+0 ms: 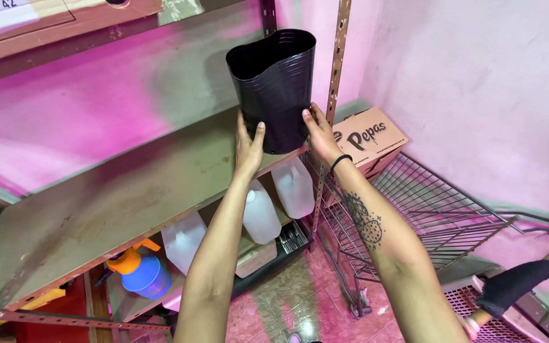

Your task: The person organizes gardening supplies on a metal shelving unit. They repeatedly pick up white plastic jugs and stacks of black plastic pots from a cardboard box and place them onto the shelves, arranging them in rows.

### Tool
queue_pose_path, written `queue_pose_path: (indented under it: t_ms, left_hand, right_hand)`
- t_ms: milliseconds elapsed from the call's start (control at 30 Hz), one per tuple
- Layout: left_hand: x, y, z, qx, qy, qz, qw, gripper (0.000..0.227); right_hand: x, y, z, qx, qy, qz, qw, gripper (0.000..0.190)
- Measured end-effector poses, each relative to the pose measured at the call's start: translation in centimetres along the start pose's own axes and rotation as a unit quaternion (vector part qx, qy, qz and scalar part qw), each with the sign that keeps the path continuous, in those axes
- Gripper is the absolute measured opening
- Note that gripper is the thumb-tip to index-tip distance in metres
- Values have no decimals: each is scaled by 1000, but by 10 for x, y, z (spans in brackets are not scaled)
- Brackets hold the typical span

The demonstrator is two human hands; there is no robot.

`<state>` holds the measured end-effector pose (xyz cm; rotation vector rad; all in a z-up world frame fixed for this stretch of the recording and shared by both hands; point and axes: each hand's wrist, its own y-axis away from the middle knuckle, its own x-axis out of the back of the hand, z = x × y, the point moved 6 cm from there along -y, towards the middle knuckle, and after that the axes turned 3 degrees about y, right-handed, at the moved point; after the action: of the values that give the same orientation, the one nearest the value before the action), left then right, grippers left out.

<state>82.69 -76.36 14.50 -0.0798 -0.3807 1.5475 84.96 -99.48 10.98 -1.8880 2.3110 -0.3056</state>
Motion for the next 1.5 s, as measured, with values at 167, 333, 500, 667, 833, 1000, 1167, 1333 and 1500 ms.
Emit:
queue_pose_path:
  t_ms: [167,333,500,667,833,1000,1167,1333,1500]
  left_hand:
    - [9,14,-1,-15,1,14,1000,78]
    - [28,58,9,-50,-7,26,998,74]
    - [49,134,27,-67,-13,50,996,70]
    - [76,232,38,-57,-14,92,994,70]
    - [111,335,45,-63,-23,143,987,68]
    - [154,431,56,-78,-23,180,980,63]
    - [209,508,72,-67,-21,225,972,63]
    - [274,572,80,-30,-35,272,961,62]
    - [357,630,78,-51,-47,333,940,62]
  right_hand:
    - [3,13,-5,39,-3,4,999,70]
    - [11,54,-21,58,67,24,996,60]
    - [10,127,-49,89,-16,12,996,44]
    - [2,209,-50,56,-52,-36,996,48]
    - [-21,300,-64,73,-83,-104,988,59]
    - [-50,384,-91,113,-111,-142,977,58]
    - [-103,441,-112,116,-115,-204,965,60]
    - [-171,489,-128,115,-109,-256,954,61]
    - [-258,541,-146,120,-126,-302,937,63]
